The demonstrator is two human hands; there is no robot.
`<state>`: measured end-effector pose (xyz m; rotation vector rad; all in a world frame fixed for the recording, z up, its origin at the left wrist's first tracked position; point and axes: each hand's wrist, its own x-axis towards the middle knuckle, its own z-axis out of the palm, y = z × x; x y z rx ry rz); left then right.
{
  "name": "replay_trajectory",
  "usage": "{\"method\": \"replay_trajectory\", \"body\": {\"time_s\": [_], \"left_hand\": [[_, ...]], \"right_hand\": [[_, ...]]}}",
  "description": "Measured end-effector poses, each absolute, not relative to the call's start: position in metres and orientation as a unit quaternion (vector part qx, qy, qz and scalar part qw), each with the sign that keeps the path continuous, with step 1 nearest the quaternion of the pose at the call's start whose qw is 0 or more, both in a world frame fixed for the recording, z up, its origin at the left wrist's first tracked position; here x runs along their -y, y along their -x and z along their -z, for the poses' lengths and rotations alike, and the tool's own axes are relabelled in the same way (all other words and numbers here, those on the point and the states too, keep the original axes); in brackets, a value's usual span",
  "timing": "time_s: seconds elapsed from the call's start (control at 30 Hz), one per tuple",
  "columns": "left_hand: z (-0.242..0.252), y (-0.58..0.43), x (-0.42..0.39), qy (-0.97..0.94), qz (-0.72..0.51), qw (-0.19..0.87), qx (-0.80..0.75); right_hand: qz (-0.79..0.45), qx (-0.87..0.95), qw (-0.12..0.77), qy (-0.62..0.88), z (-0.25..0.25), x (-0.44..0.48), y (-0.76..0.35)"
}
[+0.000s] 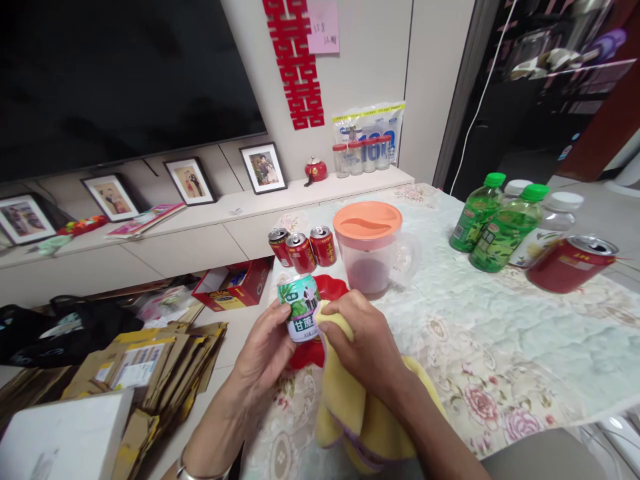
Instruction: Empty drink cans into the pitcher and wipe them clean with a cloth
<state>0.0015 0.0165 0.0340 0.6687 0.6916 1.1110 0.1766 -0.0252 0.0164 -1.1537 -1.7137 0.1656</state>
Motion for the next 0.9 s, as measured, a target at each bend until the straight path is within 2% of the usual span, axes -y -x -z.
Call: {"method": "replay_trajectory", "body": {"time_s": [0.2,0.57,0.9], "left_hand": [[-0.033,-0.001,-0.015,-0.312,-0.503,0.742,-0.315],[-0.023,-0.002,-0.005,-0.322,-0.483,0.745,-0.329],[-0.029,-0.001,-0.003,-0.326,-0.468,0.763,-0.304]], "right_hand": [[-0.036,0.696,0.522,0.492,-0.019,0.024,-0.176],[-0.068,0.713,0.537,0.446,-0.021,0.028,-0.17],[-0.062,0.66,0.539,0.519,-0.016,0.023,-0.176]]}}
